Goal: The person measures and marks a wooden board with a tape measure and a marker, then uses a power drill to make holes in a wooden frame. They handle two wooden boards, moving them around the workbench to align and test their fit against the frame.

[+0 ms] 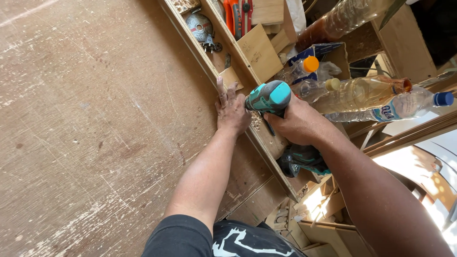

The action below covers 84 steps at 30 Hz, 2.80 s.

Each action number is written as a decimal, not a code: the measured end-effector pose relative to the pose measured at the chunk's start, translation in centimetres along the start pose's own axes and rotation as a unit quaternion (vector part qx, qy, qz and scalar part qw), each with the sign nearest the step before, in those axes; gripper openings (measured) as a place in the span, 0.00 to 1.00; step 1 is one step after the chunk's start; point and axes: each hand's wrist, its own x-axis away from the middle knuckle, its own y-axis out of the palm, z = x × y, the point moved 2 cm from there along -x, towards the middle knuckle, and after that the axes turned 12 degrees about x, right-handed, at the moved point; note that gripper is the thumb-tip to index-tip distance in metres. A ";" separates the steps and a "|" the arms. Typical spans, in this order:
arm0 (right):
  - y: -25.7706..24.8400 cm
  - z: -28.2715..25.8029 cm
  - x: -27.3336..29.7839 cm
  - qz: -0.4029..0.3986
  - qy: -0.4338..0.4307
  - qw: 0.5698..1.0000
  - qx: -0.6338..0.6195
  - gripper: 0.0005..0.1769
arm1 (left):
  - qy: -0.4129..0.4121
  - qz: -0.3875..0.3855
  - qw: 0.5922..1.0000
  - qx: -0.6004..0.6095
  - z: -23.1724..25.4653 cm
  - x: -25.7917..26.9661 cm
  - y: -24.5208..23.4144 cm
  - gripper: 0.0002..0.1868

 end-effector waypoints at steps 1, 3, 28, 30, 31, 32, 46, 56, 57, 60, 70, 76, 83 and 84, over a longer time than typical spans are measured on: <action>-0.2 0.1 -0.2 -0.003 0.002 1.000 0.012 0.30 | 0.004 0.003 1.000 0.006 0.1 -0.1 0.0 0.10; -0.6 0.1 -0.4 -0.006 -0.018 1.000 0.012 0.28 | 0.012 0.011 1.000 0.016 -0.2 -0.2 0.1 0.10; -6.5 -14.6 -19.9 0.096 -0.056 0.976 -0.188 0.15 | 0.061 0.020 0.998 -0.024 -0.8 -1.2 -0.5 0.14; -6.7 -14.9 -20.3 0.097 -0.056 0.980 -0.163 0.15 | 0.053 -0.004 0.998 -0.025 -0.8 -1.2 -0.7 0.11; -6.7 -14.9 -20.3 0.098 -0.056 0.982 -0.150 0.16 | 0.054 -0.014 0.998 -0.036 -0.8 -1.3 -0.7 0.11; -6.8 -15.0 -20.2 0.105 -0.067 0.982 -0.145 0.17 | 0.055 -0.024 0.997 -0.047 -0.9 -1.3 -0.6 0.10; -8.4 -15.8 -21.7 0.098 -0.086 0.987 -0.092 0.22 | 0.099 0.049 0.991 -0.073 -2.1 -1.8 1.4 0.11; -7.7 -15.8 -22.2 0.109 -0.086 0.986 -0.097 0.29 | 0.097 0.044 0.990 -0.090 -1.8 -1.7 1.5 0.14; -7.7 -15.8 -22.1 0.115 -0.093 0.985 -0.087 0.29 | 0.096 0.051 0.990 -0.093 -1.9 -1.7 1.5 0.15; -7.4 -15.7 -21.8 0.118 -0.091 0.984 -0.095 0.31 | 0.083 0.020 0.990 -0.115 -2.1 -1.8 1.5 0.14; -7.6 -15.9 -22.1 0.121 -0.118 0.982 -0.079 0.27 | 0.082 0.001 0.990 -0.118 -2.0 -1.8 1.3 0.16; -8.4 -16.9 -21.5 0.114 -0.115 0.985 -0.066 0.27 | 0.072 -0.018 0.991 -0.113 -1.9 -1.7 0.9 0.15; -8.5 -16.8 -21.5 0.126 -0.123 0.984 -0.028 0.32 | 0.072 -0.010 0.993 -0.094 -1.6 -1.4 0.4 0.15; -8.3 -16.4 -21.9 0.122 -0.123 0.984 -0.029 0.32 | 0.072 -0.011 0.993 -0.092 -1.4 -1.4 0.1 0.14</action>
